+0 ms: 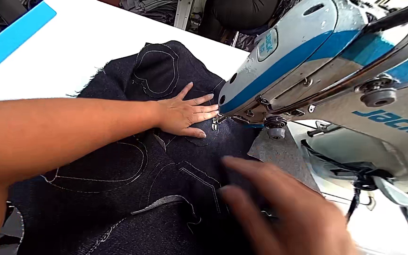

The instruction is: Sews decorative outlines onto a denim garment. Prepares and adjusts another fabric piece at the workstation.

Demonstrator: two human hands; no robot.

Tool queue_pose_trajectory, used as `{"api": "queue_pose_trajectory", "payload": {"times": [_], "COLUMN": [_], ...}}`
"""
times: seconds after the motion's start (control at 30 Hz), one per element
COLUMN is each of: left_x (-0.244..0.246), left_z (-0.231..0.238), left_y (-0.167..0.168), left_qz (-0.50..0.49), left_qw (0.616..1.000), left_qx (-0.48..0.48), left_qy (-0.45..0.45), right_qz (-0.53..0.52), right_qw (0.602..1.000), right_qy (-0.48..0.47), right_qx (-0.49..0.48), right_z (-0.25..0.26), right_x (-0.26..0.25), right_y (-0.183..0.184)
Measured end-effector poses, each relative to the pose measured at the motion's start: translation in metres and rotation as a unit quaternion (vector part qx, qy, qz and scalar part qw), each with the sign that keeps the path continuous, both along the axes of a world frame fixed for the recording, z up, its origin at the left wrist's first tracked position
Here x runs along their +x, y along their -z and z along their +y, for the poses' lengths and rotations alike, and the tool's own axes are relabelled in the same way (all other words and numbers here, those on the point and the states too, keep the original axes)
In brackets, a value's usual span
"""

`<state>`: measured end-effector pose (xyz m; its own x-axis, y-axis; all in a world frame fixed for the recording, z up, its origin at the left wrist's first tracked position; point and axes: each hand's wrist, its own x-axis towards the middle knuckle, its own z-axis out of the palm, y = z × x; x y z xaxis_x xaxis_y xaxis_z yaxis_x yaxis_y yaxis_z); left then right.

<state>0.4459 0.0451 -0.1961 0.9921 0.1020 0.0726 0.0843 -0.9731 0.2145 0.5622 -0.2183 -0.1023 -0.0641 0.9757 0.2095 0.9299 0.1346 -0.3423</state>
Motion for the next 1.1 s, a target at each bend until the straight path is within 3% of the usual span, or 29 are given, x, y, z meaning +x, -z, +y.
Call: {"api": "queue_pose_trajectory", "payload": {"times": [0.07,0.17,0.33,0.57,0.87,1.0,1.1], "left_x": [0.0,0.0,0.0,0.0,0.007,0.007,-0.001], "left_z": [0.004,0.005,0.003,-0.01,-0.041,-0.041,-0.026], "left_y": [-0.002,0.004,0.003,0.007,0.005,0.001,-0.009], "left_qz": [0.013,-0.012,0.001,-0.007,0.031,0.039,0.013], "left_qw": [1.0,1.0,1.0,0.996,0.963,0.961,0.989], "left_qx": [-0.004,-0.005,0.002,0.004,-0.011,-0.035,-0.017], "left_qy": [0.026,0.025,-0.005,-0.087,-0.266,-0.27,-0.147], "right_qz": [0.013,-0.014,0.012,0.043,0.053,-0.051,-0.025], "right_qw": [0.999,0.997,0.998,0.999,0.977,0.991,0.996], "right_qy": [0.033,0.062,0.06,-0.018,-0.204,-0.121,0.009], "right_qx": [0.015,0.046,0.009,0.026,0.042,0.001,0.079], "right_z": [0.003,0.03,0.038,0.041,0.073,0.059,0.031], "right_x": [-0.04,-0.048,-0.031,0.015,0.098,0.074,0.012], "right_y": [0.03,0.088,0.111,0.11,0.104,0.056,0.025]}}
